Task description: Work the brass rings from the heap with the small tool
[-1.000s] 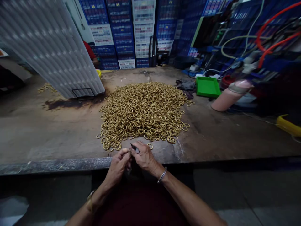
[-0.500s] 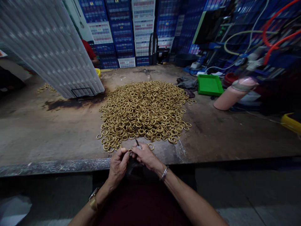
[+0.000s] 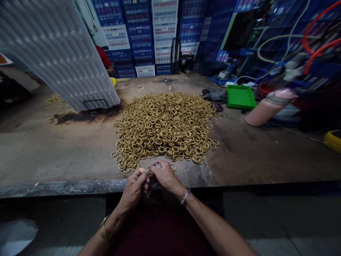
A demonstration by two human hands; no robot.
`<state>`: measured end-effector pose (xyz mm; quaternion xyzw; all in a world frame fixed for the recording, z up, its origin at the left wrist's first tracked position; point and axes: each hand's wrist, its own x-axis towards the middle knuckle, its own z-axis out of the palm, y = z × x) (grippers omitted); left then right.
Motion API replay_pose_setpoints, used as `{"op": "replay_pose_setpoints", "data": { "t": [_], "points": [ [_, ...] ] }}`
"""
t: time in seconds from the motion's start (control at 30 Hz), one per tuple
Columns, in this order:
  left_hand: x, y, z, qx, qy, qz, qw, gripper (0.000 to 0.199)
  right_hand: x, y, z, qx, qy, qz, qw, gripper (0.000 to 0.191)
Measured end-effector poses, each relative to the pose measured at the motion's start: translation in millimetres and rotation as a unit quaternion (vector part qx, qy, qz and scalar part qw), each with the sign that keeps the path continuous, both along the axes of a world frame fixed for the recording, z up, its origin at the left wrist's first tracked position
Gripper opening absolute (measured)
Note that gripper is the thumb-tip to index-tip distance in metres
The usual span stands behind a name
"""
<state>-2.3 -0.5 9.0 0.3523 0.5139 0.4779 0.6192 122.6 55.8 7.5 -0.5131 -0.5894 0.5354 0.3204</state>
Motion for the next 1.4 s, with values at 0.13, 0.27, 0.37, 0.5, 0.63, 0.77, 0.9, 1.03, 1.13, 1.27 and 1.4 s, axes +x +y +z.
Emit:
{"op": "replay_pose_setpoints", "data": {
  "t": [0.13, 0.27, 0.37, 0.5, 0.63, 0.77, 0.9, 1.03, 1.13, 1.27, 1.4],
  "points": [
    [0.6, 0.4, -1.6, -0.007, -0.038, 0.010, 0.999, 0.030, 2.2, -2.2, -6.4, 0.092, -0.065, 0.011, 0.994, 0.014],
    [-0.2, 0.5, -4.5, 0.005, -0.041, 0.020, 0.999, 0.030, 3.9, -9.8, -9.4, 0.186, -0.123, 0.088, 0.971, 0.014],
    [-1.0, -0.1, -5.6, 0.016, -0.023, 0.021, 0.999, 0.030, 4.3, -14.1, -8.6, 0.219, -0.150, 0.121, 0.956, 0.013],
    [-2.1, -0.4, -5.4, 0.020, 0.003, 0.017, 1.000, 0.032, 3.6, -15.1, -5.6, 0.224, -0.156, 0.141, 0.952, 0.014],
    [-3.5, 0.6, -7.0, 0.043, 0.031, 0.015, 0.998, 0.033, 3.7, -14.7, -0.9, 0.204, -0.153, 0.156, 0.954, 0.015],
    [-4.5, 0.7, -7.5, 0.067, 0.048, 0.010, 0.997, 0.030, 4.3, -15.5, -0.6, 0.189, -0.154, 0.170, 0.955, 0.015],
    [-3.5, -0.1, -4.0, 0.052, 0.039, 0.014, 0.998, 0.029, 4.1, -17.0, -6.0, 0.218, -0.169, 0.156, 0.948, 0.015],
    [-0.9, 0.2, -0.8, 0.043, 0.053, 0.031, 0.997, 0.031, 3.3, -17.9, -8.4, 0.231, -0.174, 0.143, 0.946, 0.014],
    [-0.4, 0.6, -1.1, 0.051, 0.064, 0.034, 0.996, 0.032, 2.7, -17.8, -6.8, 0.222, -0.179, 0.144, 0.948, 0.013],
    [-2.1, 0.8, -5.2, 0.069, 0.071, 0.034, 0.995, 0.031, 3.2, -15.7, -3.5, 0.211, -0.199, 0.159, 0.944, 0.014],
    [-5.0, -2.6, -8.0, 0.075, 0.073, 0.026, 0.994, 0.031, 4.7, -10.8, -0.7, 0.198, -0.227, 0.206, 0.931, 0.015]
  ]
}}
